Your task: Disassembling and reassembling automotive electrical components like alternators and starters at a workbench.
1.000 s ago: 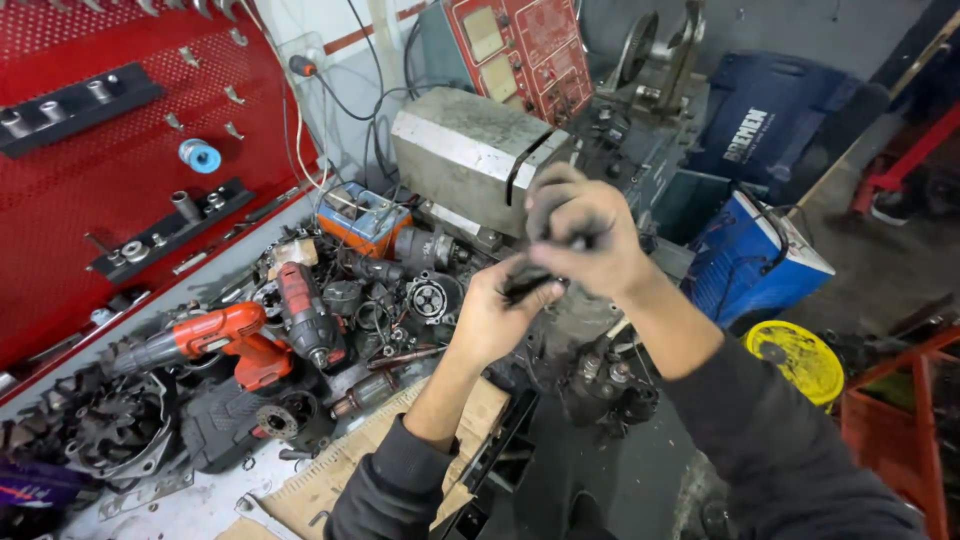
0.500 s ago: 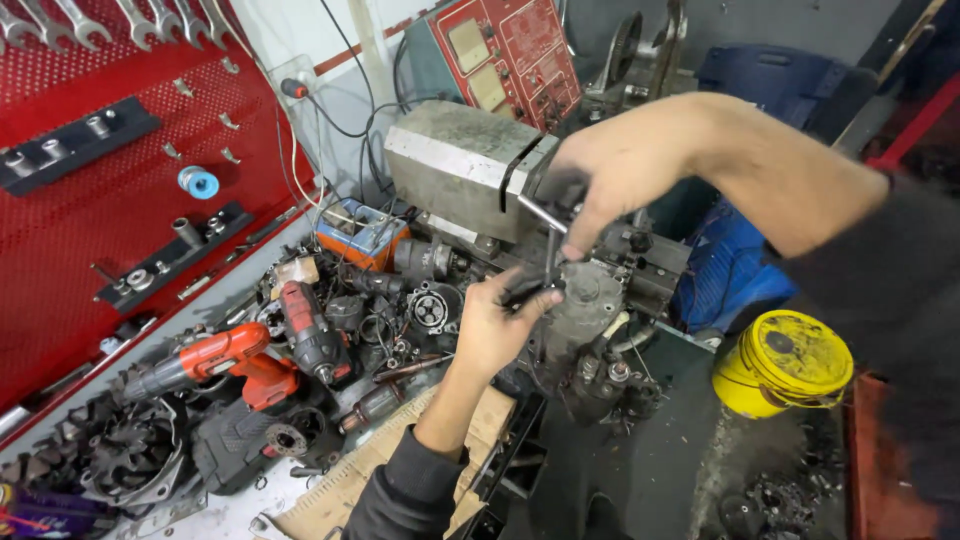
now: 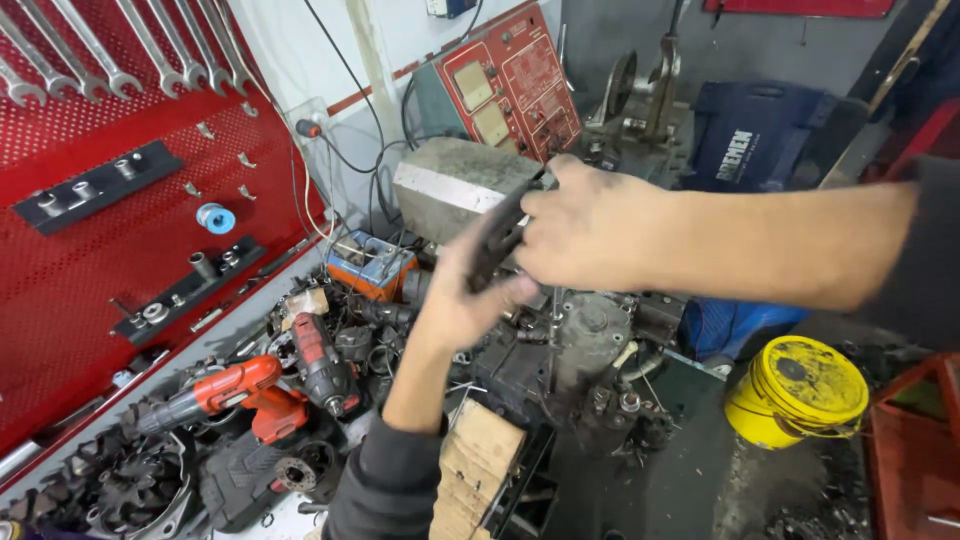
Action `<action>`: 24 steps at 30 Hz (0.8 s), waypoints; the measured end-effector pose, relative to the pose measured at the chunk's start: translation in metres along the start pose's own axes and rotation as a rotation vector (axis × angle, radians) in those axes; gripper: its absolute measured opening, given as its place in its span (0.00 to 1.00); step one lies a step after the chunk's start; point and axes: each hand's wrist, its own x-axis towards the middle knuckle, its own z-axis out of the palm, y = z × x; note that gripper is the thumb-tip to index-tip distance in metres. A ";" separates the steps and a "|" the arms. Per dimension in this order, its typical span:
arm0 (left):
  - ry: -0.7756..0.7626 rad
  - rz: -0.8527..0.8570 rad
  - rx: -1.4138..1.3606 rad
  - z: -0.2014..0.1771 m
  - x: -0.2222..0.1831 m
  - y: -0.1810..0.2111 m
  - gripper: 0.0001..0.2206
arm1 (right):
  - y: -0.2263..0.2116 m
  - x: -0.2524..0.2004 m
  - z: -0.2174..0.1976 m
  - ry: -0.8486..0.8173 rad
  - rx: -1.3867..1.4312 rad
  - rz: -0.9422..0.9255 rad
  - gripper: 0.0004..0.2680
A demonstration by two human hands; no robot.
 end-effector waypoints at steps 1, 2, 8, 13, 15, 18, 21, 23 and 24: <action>-0.017 -0.023 0.165 0.007 -0.007 0.010 0.43 | -0.001 -0.007 0.005 0.127 -0.052 -0.073 0.03; -0.045 0.099 0.187 0.022 -0.013 0.018 0.48 | 0.001 -0.014 0.008 0.253 -0.112 -0.140 0.03; 0.085 0.269 0.486 0.080 -0.015 0.037 0.54 | 0.004 -0.038 0.025 0.449 -0.119 -0.249 0.08; -0.111 0.262 0.361 0.031 0.019 0.029 0.31 | -0.027 -0.049 0.020 0.340 0.125 0.219 0.12; -0.175 0.310 0.379 0.022 0.028 0.025 0.23 | -0.042 -0.056 0.022 0.296 0.409 0.336 0.19; -0.164 0.197 0.546 0.025 0.030 0.031 0.22 | -0.059 -0.060 0.036 0.402 0.544 0.483 0.17; -0.122 0.286 0.833 0.035 0.035 0.040 0.19 | -0.077 -0.070 0.069 0.551 0.528 0.484 0.15; -0.019 0.249 0.979 0.049 0.038 0.044 0.19 | -0.085 -0.078 0.100 0.635 0.549 0.565 0.10; 0.029 0.224 1.051 0.058 0.039 0.045 0.19 | -0.090 -0.083 0.116 0.677 0.563 0.609 0.08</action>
